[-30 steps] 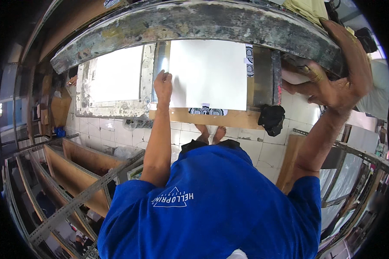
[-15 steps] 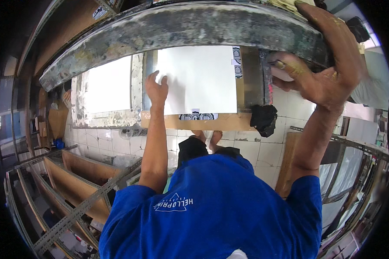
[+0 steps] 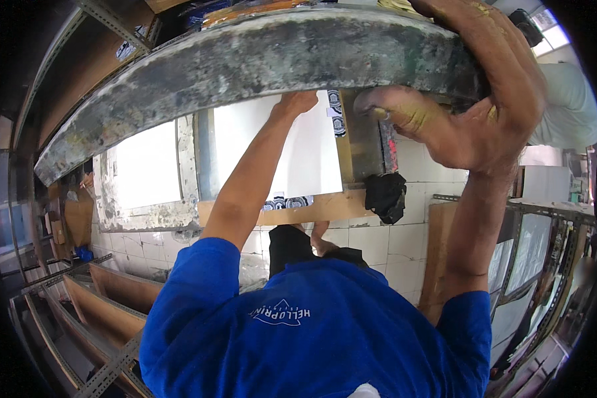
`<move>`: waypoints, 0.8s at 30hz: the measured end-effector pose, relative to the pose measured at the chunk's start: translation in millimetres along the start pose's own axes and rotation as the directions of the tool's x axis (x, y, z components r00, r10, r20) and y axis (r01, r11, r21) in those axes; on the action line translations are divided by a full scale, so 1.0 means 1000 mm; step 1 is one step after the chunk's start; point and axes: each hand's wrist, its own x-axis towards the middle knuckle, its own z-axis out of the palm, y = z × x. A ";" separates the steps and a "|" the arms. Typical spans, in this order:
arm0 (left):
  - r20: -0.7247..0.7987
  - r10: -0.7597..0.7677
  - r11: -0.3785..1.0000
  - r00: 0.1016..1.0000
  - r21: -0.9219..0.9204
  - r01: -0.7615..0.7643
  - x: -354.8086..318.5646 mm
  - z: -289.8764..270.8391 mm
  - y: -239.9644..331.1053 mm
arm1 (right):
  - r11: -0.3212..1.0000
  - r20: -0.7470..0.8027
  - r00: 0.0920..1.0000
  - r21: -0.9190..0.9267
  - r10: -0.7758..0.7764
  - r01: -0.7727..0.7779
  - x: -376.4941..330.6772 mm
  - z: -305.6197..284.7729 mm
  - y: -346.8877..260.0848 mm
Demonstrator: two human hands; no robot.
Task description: The person aligns a white sheet of paper on a printing table, lowers a screen frame onto it, and uses a squeegee to apply ink through the screen.
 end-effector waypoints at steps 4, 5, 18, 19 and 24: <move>0.026 0.000 1.000 1.000 0.017 -0.001 0.019 0.002 0.003 | 0.998 0.038 0.999 0.065 0.004 -0.006 -0.003 -0.005 0.012; 0.027 0.001 1.000 1.000 0.021 -0.002 0.022 0.002 0.003 | 0.996 -0.003 1.000 0.092 -0.011 0.011 -0.003 -0.002 0.013; 0.014 0.004 1.000 1.000 0.007 -0.004 0.016 0.000 0.002 | 0.979 0.242 0.970 0.197 0.000 -0.049 -0.007 -0.009 0.015; 0.011 0.004 1.000 1.000 0.003 -0.004 0.015 0.001 0.002 | 0.975 0.263 0.965 0.213 -0.002 -0.057 -0.008 -0.009 0.015; 0.001 -0.002 1.000 1.000 0.002 0.002 0.013 0.002 -0.002 | 0.959 0.307 0.952 0.267 0.012 -0.099 -0.013 -0.010 0.016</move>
